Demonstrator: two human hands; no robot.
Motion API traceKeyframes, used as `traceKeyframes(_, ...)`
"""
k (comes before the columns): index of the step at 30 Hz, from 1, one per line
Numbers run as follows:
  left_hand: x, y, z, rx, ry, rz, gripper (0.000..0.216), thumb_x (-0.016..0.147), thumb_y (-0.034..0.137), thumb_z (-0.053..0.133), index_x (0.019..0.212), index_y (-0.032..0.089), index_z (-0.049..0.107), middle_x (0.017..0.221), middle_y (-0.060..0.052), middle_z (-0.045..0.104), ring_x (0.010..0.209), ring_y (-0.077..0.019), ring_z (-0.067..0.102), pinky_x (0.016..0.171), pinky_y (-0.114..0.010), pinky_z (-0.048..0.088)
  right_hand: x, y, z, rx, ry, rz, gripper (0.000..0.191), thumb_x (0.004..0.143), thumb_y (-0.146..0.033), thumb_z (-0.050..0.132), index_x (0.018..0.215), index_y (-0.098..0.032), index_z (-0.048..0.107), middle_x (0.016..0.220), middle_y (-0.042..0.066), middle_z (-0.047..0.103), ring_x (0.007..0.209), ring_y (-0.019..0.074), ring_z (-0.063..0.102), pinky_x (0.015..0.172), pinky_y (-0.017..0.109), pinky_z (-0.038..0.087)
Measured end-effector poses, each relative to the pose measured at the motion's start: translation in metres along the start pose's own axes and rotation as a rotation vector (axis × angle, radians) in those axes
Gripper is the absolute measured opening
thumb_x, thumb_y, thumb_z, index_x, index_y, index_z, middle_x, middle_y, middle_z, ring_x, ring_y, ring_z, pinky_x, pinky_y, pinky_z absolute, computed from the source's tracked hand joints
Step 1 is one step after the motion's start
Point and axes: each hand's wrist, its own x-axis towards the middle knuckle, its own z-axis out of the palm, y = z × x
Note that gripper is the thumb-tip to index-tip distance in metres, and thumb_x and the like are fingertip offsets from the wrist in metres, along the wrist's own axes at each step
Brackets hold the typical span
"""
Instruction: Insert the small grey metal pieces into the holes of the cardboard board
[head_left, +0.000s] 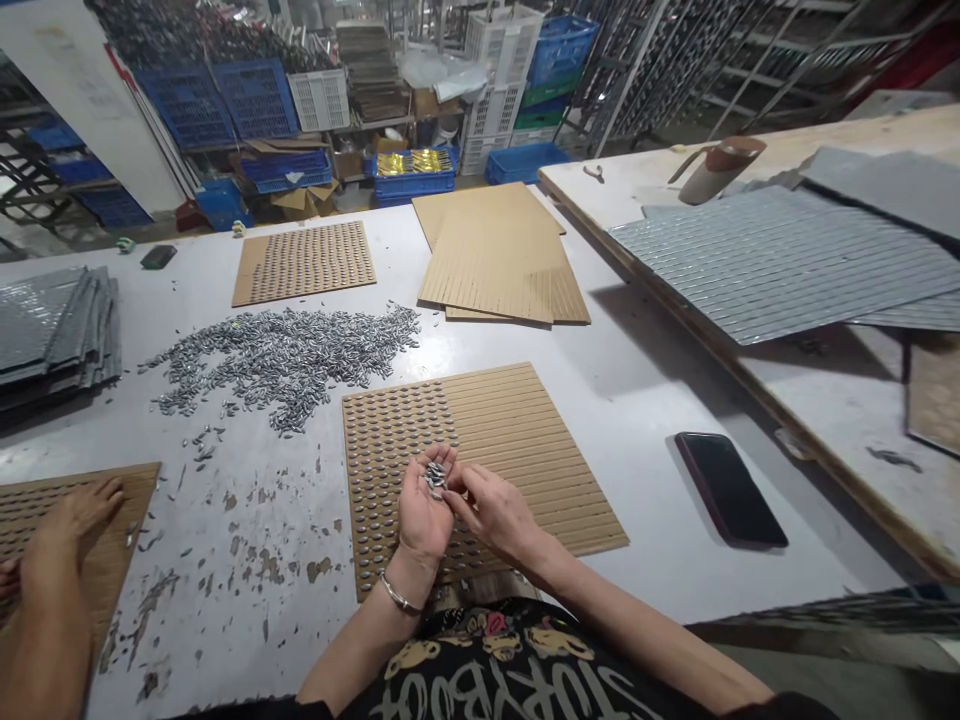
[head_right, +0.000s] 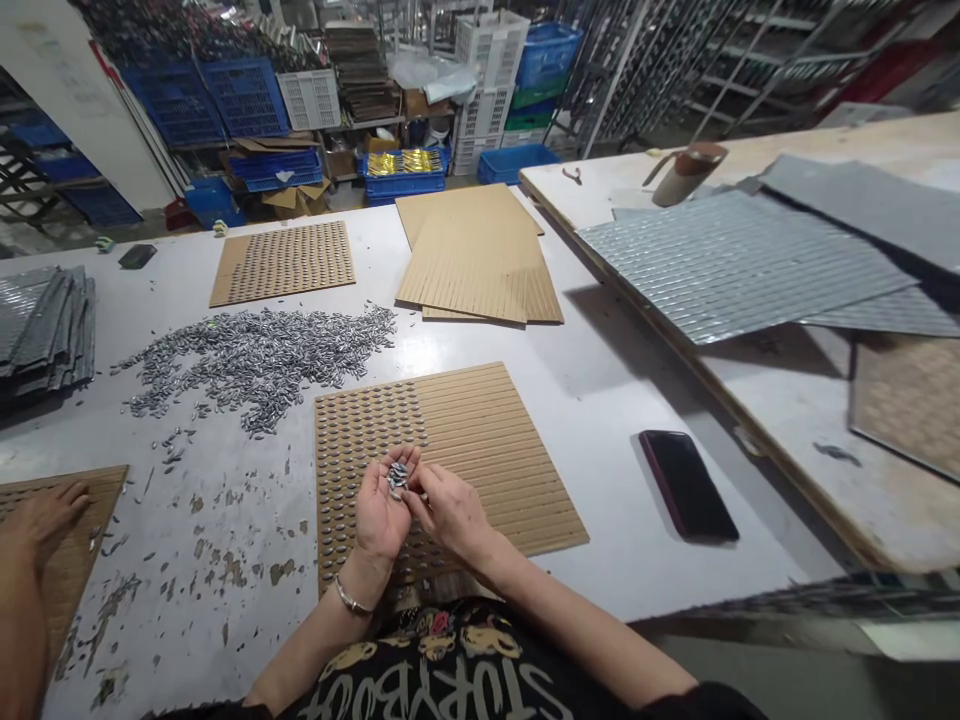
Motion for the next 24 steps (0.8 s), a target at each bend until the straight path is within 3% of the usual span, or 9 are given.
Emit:
traceKeyframes(4, -0.001, -0.005, -0.001, 0.007, -0.022, 0.057, 0.026, 0.085, 0.035, 0.055, 0.096, 0.014, 0.066, 0.112, -0.014, 0.066, 0.116, -0.0225, 0.057, 0.100, -0.034, 0.045, 0.000, 0.000, 0.000, 0.063, -0.030, 0.070, 0.012, 0.090, -0.026, 0.046, 0.083, -0.022, 0.054, 0.083, 0.004, 0.062, 0.077, 0.0176, 0.056, 0.070, 0.028, 0.043)
traceKeyframes(11, 0.003, -0.004, -0.009, -0.028, -0.005, -0.014, 0.021, 0.086, 0.025, 0.052, 0.089, 0.012, 0.067, 0.102, -0.013, 0.069, 0.107, -0.0205, 0.062, 0.101, -0.033, 0.044, 0.004, 0.005, -0.011, 0.223, -0.058, 0.077, 0.013, 0.091, -0.025, 0.044, 0.082, -0.021, 0.052, 0.076, 0.001, 0.060, 0.069, 0.0152, 0.053, 0.065, 0.026, 0.040)
traceKeyframes(19, -0.001, -0.010, -0.005, -0.048, -0.029, 0.092, 0.024, 0.088, 0.028, 0.050, 0.096, 0.012, 0.066, 0.109, -0.014, 0.067, 0.113, -0.0218, 0.059, 0.102, -0.035, 0.042, -0.003, -0.002, 0.007, 0.252, 0.012, 0.120, 0.012, 0.088, -0.025, 0.048, 0.078, -0.020, 0.053, 0.077, 0.002, 0.062, 0.069, 0.0148, 0.053, 0.065, 0.026, 0.040)
traceKeyframes(22, 0.000, -0.006, -0.011, 0.018, -0.010, 0.111, 0.015, 0.084, 0.020, 0.056, 0.094, 0.013, 0.064, 0.103, -0.012, 0.068, 0.102, -0.0198, 0.063, 0.096, -0.035, 0.046, 0.001, 0.008, -0.001, 0.313, 0.024, 0.154, 0.015, 0.089, -0.029, 0.047, 0.079, -0.020, 0.053, 0.072, 0.000, 0.060, 0.064, 0.0135, 0.052, 0.060, 0.025, 0.040)
traceKeyframes(24, 0.001, -0.003, -0.017, 0.097, 0.042, 0.100, 0.012, 0.079, 0.014, 0.059, 0.091, 0.014, 0.062, 0.093, -0.010, 0.069, 0.087, -0.0165, 0.066, 0.084, -0.031, 0.051, 0.007, 0.022, -0.009, 0.309, 0.036, 0.220, 0.014, 0.088, -0.030, 0.048, 0.079, -0.020, 0.054, 0.068, -0.001, 0.059, 0.061, 0.0130, 0.051, 0.058, 0.024, 0.040)
